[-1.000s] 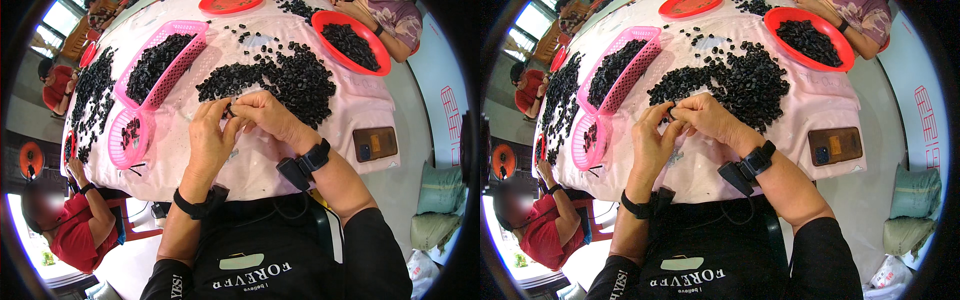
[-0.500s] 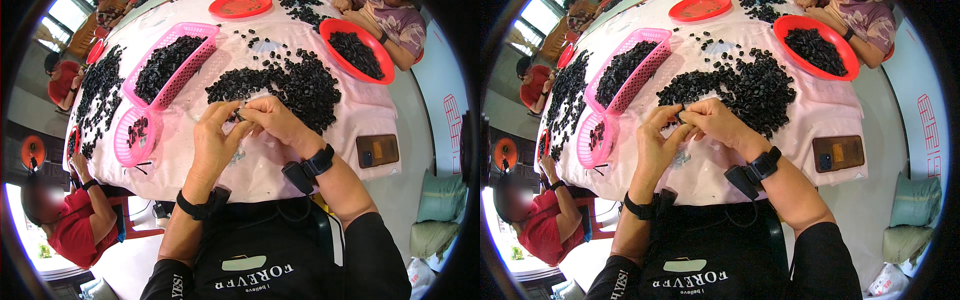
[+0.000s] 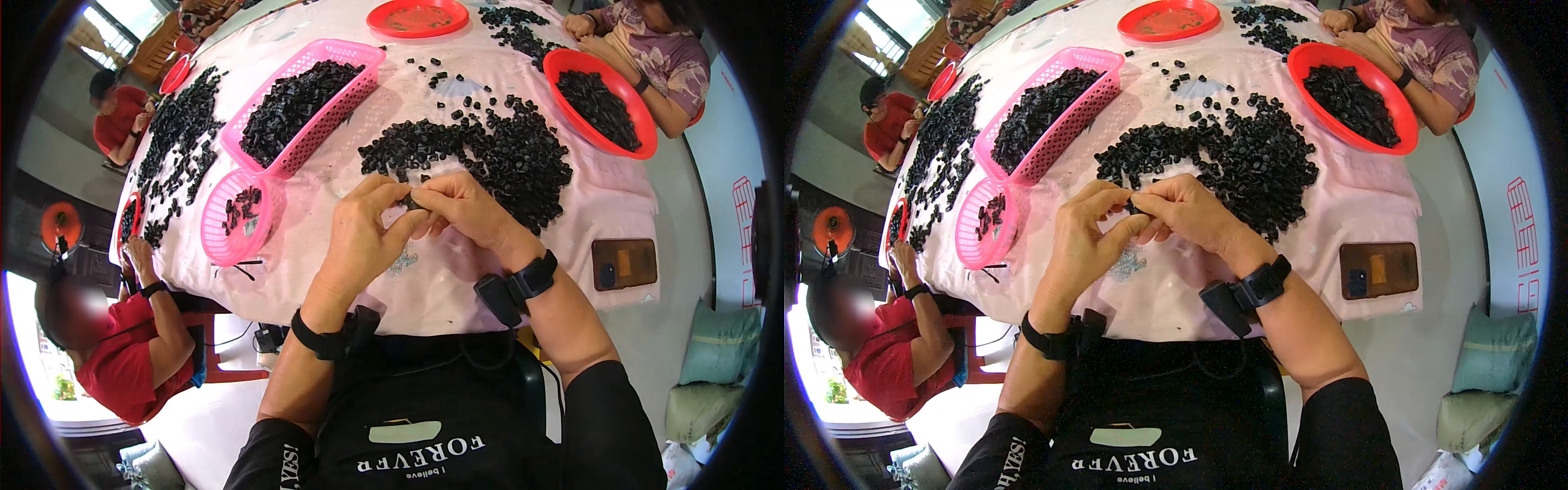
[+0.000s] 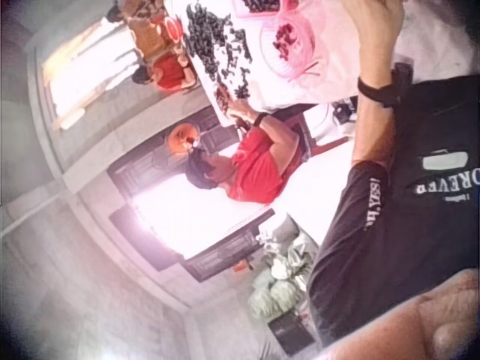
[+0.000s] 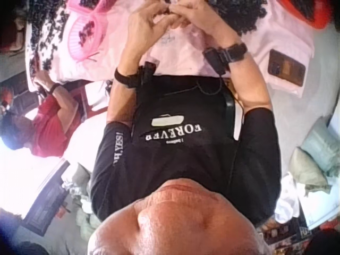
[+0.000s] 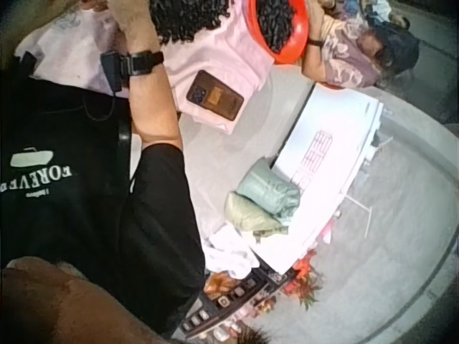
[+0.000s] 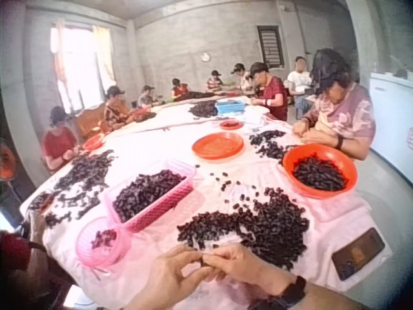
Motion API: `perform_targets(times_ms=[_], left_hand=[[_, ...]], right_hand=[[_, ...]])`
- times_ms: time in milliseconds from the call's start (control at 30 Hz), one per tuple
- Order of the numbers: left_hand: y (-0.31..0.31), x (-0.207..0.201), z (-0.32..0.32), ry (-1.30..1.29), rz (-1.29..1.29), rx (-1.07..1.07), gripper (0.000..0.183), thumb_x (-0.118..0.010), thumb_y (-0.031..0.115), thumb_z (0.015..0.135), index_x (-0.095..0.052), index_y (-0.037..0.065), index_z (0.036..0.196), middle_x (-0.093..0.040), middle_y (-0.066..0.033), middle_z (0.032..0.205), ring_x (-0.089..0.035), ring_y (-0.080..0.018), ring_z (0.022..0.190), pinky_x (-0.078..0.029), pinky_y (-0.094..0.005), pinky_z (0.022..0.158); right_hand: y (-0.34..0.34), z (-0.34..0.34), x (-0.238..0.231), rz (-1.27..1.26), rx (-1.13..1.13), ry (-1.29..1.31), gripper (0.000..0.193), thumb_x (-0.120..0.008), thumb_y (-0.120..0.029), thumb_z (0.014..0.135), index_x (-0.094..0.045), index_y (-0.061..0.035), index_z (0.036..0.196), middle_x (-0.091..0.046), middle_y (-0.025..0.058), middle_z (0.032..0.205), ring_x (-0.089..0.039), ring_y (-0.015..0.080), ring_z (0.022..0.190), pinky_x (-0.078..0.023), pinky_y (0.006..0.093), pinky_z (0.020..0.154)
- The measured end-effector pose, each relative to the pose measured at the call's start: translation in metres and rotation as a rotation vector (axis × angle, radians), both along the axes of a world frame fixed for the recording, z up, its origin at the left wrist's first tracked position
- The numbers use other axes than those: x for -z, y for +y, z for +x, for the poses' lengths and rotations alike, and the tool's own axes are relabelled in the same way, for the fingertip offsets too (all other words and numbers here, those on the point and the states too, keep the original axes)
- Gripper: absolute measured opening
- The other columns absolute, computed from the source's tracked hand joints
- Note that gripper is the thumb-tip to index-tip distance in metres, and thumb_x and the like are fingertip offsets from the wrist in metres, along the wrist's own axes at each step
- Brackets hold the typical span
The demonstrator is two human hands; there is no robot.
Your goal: Sorting small black plastic shoe components on a table.
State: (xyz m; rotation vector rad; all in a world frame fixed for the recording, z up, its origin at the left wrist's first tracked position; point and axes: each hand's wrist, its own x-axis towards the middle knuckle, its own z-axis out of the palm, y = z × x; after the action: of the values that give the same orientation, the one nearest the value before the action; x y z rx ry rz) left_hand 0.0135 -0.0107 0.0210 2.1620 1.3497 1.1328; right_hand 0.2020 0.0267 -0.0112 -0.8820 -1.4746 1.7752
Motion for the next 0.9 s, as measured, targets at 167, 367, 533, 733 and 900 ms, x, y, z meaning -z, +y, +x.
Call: perform_targets(times_ms=[167, 367, 533, 733, 900], left_hand=[[0.018, -0.011, -0.03, 0.169, -0.496, -0.054, 0.029, -0.075, 0.008, 0.086, -0.07, -0.002, 0.113, -0.066, -0.0071, 0.086, -0.062, -0.0113, 0.076, -0.049, -0.0286, 0.066], [0.072, -0.022, -0.062, -0.384, -0.126, -0.172, 0.04, -0.067, 0.005, 0.094, -0.058, -0.004, 0.132, -0.069, -0.0064, 0.095, -0.064, -0.0123, 0.084, -0.051, -0.0253, 0.072], [0.064, -0.006, -0.065, -0.34, -0.151, -0.125, 0.036, -0.062, 0.007, 0.099, -0.057, -0.004, 0.133, -0.071, -0.0078, 0.1, -0.068, -0.0122, 0.092, -0.052, -0.0243, 0.075], [0.027, 0.02, -0.055, -0.234, -0.476, -0.15, 0.018, -0.061, 0.008, 0.099, -0.069, -0.004, 0.11, -0.07, -0.0037, 0.087, -0.065, -0.0091, 0.075, -0.051, -0.0237, 0.07], [0.02, 0.027, -0.052, -0.191, -0.54, -0.183, 0.013, -0.061, 0.007, 0.098, -0.068, -0.004, 0.102, -0.067, -0.0017, 0.079, -0.062, -0.0074, 0.068, -0.049, -0.0229, 0.062]], right_hand=[[0.002, 0.002, 0.003, -0.009, 0.011, -0.029, 0.028, -0.057, -0.024, 0.103, -0.072, -0.0018, 0.098, -0.075, 0.0088, 0.082, -0.074, 0.0137, 0.073, -0.055, 0.0226, 0.061], [0.002, -0.001, 0.001, 0.002, 0.027, -0.022, 0.027, -0.057, -0.025, 0.103, -0.071, -0.0027, 0.098, -0.075, 0.0081, 0.088, -0.074, 0.0146, 0.076, -0.056, 0.023, 0.063], [0.003, 0.0, 0.002, -0.004, 0.035, -0.018, 0.027, -0.057, -0.027, 0.104, -0.07, -0.0029, 0.103, -0.074, 0.0074, 0.091, -0.074, 0.0135, 0.079, -0.056, 0.022, 0.066], [0.003, -0.001, 0.001, -0.027, 0.179, 0.059, 0.026, -0.054, -0.027, 0.104, -0.064, -0.0037, 0.108, -0.073, 0.0129, 0.089, -0.074, 0.0168, 0.075, -0.057, 0.0234, 0.062], [0.005, -0.002, 0.008, -0.041, 0.224, 0.063, 0.028, -0.05, -0.028, 0.106, -0.061, -0.0036, 0.112, -0.072, 0.0122, 0.088, -0.073, 0.0162, 0.073, -0.057, 0.0234, 0.062]])
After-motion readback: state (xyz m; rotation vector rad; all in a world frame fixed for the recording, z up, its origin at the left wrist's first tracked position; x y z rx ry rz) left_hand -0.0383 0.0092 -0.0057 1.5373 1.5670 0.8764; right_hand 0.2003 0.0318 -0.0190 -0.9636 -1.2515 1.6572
